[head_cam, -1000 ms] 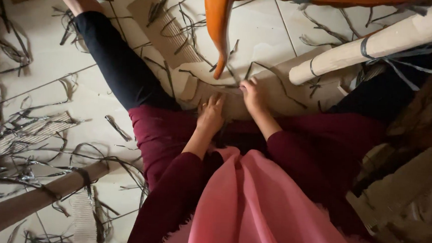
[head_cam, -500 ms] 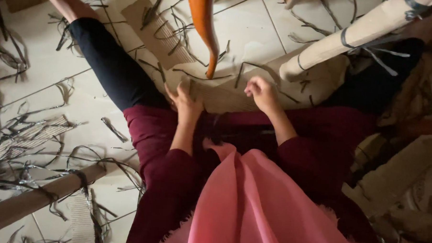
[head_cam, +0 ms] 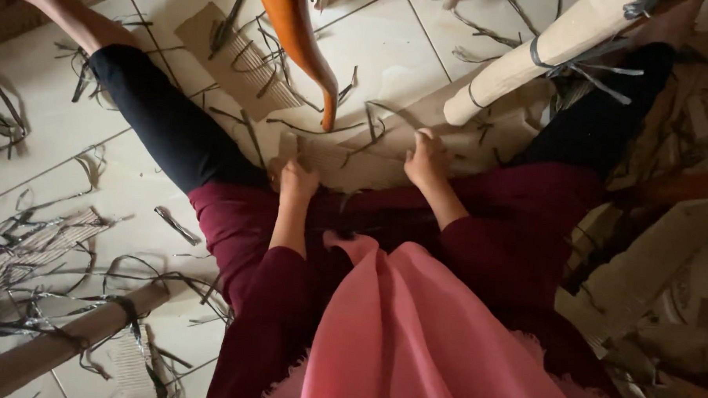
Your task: Wrapping furniture legs with decorative strips and securing them by tying and cutting
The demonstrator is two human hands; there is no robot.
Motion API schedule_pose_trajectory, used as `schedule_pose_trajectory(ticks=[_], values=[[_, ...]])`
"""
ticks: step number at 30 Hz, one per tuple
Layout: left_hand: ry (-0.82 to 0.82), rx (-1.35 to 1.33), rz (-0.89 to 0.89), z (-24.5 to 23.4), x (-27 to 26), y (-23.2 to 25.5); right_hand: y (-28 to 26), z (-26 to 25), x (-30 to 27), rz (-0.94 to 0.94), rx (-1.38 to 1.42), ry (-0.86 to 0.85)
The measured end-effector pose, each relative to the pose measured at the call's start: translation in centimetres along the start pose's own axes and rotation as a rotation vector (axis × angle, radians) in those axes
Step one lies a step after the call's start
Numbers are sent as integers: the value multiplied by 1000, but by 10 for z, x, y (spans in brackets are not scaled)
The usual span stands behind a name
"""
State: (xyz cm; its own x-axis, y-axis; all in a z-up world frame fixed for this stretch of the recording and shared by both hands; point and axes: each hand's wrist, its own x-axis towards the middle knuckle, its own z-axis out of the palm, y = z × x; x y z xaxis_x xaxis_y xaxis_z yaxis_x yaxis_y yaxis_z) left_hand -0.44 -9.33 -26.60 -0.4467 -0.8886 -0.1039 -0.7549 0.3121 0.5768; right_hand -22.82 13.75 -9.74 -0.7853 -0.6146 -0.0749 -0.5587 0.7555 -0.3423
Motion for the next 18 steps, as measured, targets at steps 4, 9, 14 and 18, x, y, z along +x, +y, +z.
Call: schedule_pose_trajectory(ticks=[4, 9, 14, 18], values=[[79, -105, 25, -53, -14, 28, 9, 35, 10, -117, 231, 126], [278, -624, 278, -207, -59, 145, -59, -72, 1, -501, 794, 518], [395, -540, 403, -289, -97, 215, -97, -106, -31, -602, 882, 358], [290, -595, 482, -340, -129, 274, -152, -150, -54, -828, 1001, 324]])
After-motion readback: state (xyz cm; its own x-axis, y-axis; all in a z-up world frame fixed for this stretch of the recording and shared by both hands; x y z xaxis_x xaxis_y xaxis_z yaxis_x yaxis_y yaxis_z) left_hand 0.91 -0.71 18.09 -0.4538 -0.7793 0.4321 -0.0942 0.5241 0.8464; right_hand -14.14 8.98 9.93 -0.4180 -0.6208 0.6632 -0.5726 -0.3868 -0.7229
